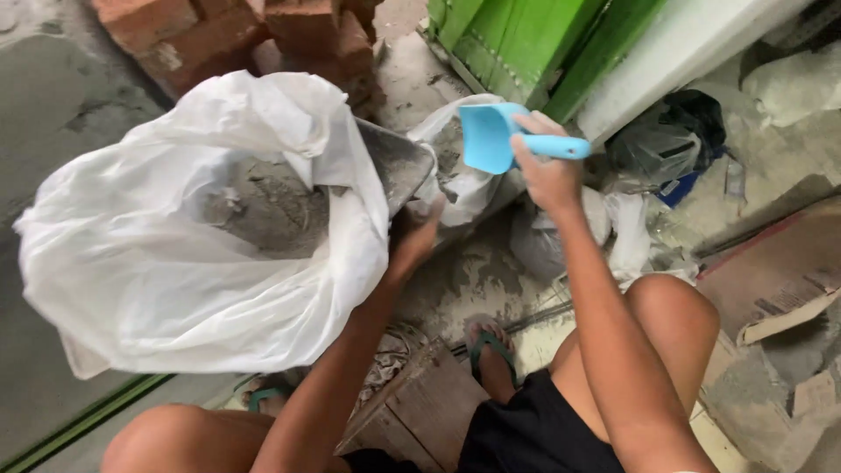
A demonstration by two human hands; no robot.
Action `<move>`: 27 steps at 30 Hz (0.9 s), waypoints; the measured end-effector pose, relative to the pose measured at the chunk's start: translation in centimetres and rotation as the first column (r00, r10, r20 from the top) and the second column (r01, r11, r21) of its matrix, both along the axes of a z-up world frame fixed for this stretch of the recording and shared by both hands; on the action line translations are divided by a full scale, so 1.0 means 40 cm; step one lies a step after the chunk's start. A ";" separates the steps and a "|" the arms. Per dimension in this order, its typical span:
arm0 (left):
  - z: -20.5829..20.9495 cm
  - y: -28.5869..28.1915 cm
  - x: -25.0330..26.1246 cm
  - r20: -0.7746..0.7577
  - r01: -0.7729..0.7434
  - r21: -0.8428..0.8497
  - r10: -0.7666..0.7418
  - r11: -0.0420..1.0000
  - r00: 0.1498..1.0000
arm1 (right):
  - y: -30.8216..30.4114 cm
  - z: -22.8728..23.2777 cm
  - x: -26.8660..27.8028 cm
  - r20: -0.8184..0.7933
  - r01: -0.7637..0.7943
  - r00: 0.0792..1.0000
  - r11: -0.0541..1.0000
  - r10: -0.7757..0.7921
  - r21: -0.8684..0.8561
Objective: The person scoops cement from a large white sack using a blue plastic scoop and transfers it into a smaller white bag. The person repeats this scooping and pouring action multiple times to fill the smaller bag.
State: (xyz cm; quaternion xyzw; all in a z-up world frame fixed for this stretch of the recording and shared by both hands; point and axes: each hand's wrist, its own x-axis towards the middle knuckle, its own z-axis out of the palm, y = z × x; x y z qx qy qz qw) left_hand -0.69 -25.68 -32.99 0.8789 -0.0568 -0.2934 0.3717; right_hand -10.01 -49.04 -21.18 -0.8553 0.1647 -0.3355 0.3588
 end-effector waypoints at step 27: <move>0.123 0.011 -0.023 -0.046 -0.018 -0.130 0.012 0.991 0.999 | -0.038 -0.115 0.017 -0.030 0.051 0.998 0.411 -0.058 0.910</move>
